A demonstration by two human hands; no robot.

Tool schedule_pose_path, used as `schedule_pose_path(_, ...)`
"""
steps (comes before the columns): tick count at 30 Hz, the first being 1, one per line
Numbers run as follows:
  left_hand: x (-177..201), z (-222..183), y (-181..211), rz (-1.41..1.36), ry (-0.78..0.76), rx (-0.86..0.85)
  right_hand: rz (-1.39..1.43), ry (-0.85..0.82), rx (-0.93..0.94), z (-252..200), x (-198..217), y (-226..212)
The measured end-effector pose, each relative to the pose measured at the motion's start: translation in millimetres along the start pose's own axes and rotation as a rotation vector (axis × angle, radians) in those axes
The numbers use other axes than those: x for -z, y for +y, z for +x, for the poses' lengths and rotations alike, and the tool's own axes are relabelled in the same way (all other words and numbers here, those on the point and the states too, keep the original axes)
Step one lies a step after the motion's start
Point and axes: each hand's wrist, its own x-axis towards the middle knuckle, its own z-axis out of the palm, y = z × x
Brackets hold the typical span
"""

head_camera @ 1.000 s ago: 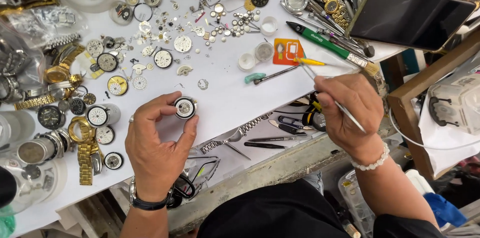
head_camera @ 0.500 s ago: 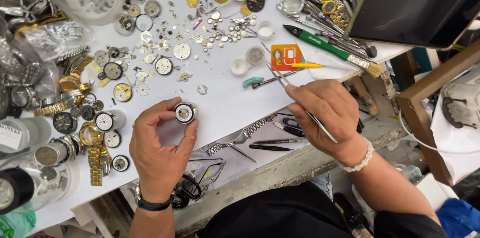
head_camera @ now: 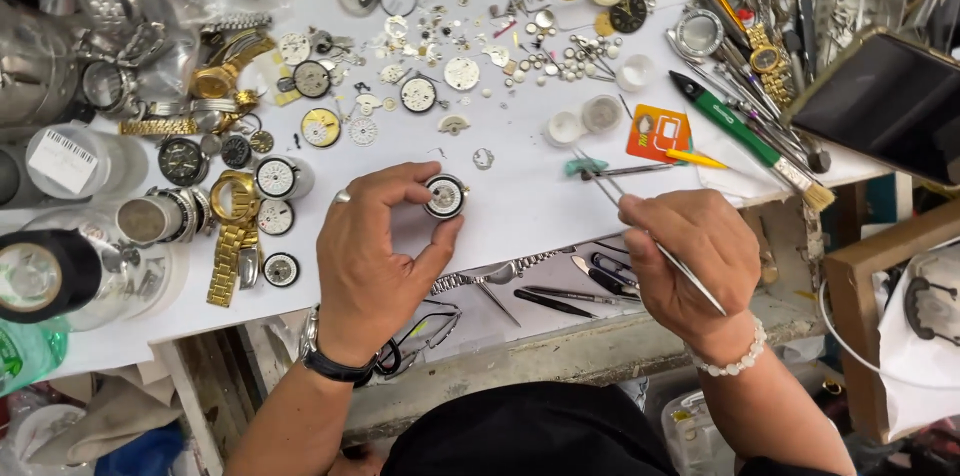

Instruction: Repairing a watch mechanism by carefully placing tiny gears and components using precision tweezers.

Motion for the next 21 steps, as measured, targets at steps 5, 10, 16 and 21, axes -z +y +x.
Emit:
schedule_pose_path(5, 3, 0, -1, -0.026, -0.004, 0.029, -0.005, 0.043, -0.054, 6, -7, 1)
schedule_pose_path(10, 3, 0, -3, -0.023, 0.001, 0.008, -0.028, 0.061, -0.071, 4, -6, 5)
schedule_pose_path(16, 2, 1, -3, -0.024, -0.004, -0.012, -0.092, 0.187, -0.113, -5, 16, 24)
schedule_pose_path(21, 0, 0, -1, 0.002, 0.01, -0.002, -0.154, 0.211, -0.288, 1, 31, 35)
